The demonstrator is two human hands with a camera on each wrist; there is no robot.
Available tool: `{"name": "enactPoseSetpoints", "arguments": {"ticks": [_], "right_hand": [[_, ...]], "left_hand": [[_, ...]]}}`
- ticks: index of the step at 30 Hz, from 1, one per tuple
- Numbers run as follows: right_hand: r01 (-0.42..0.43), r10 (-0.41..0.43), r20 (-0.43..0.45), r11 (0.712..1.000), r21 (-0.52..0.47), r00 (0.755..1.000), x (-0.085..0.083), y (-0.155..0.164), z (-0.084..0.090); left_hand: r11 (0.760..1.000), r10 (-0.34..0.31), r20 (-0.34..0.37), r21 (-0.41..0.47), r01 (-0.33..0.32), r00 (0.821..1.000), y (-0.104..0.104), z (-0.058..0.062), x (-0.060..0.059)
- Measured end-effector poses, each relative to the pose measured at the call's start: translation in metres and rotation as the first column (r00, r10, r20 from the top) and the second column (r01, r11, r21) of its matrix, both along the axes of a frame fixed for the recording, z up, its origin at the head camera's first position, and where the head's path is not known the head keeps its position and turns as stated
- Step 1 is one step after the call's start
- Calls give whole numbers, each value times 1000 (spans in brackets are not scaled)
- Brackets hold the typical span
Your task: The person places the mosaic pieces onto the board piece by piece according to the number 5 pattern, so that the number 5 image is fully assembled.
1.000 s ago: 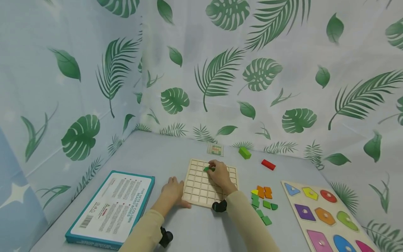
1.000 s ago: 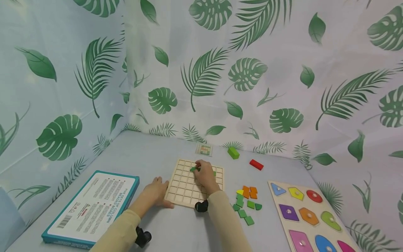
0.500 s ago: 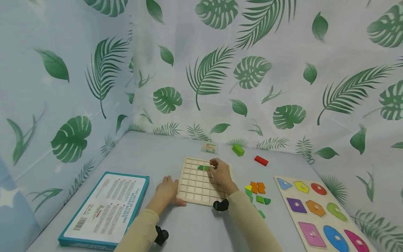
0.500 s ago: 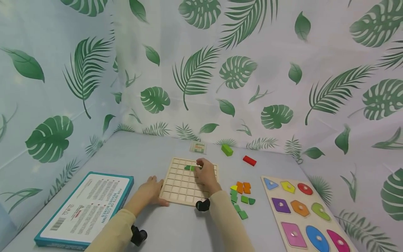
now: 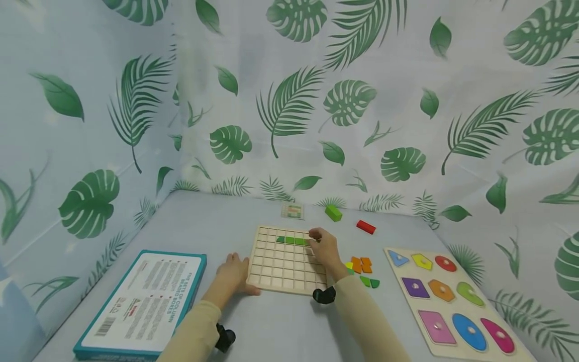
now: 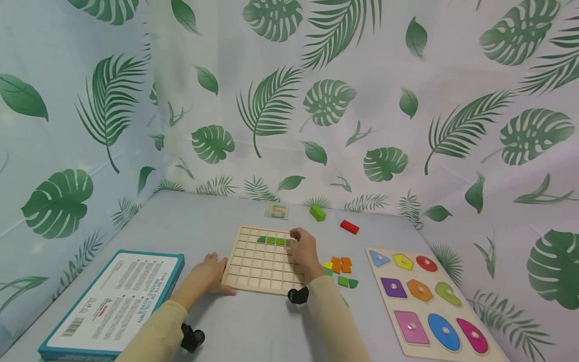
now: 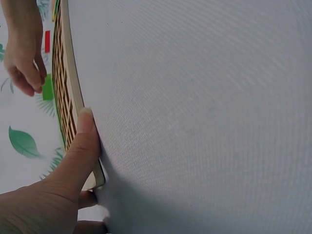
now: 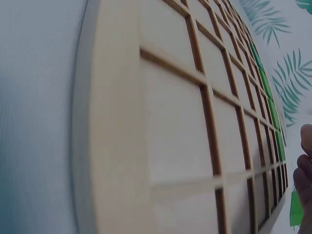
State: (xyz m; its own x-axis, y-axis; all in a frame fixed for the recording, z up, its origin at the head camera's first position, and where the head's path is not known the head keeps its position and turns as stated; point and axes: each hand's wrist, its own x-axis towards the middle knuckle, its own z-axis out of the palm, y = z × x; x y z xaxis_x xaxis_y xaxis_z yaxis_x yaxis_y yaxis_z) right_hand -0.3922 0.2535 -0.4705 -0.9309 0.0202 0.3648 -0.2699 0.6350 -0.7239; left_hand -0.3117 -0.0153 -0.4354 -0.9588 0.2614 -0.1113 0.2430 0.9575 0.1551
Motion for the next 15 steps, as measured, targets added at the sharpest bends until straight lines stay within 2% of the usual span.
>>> {"name": "enactPoseSetpoints", "arguments": {"ticks": [9,15], "right_hand": [[86,-86,5,996,11,996,7,21,2],[117,-114,-57,992,48,992,14,39,5]], "left_hand": [[1000,-14,-16,0,14,1000,-1,4,3],[1000,-28,-18,2,28,999,0,3,3]]}}
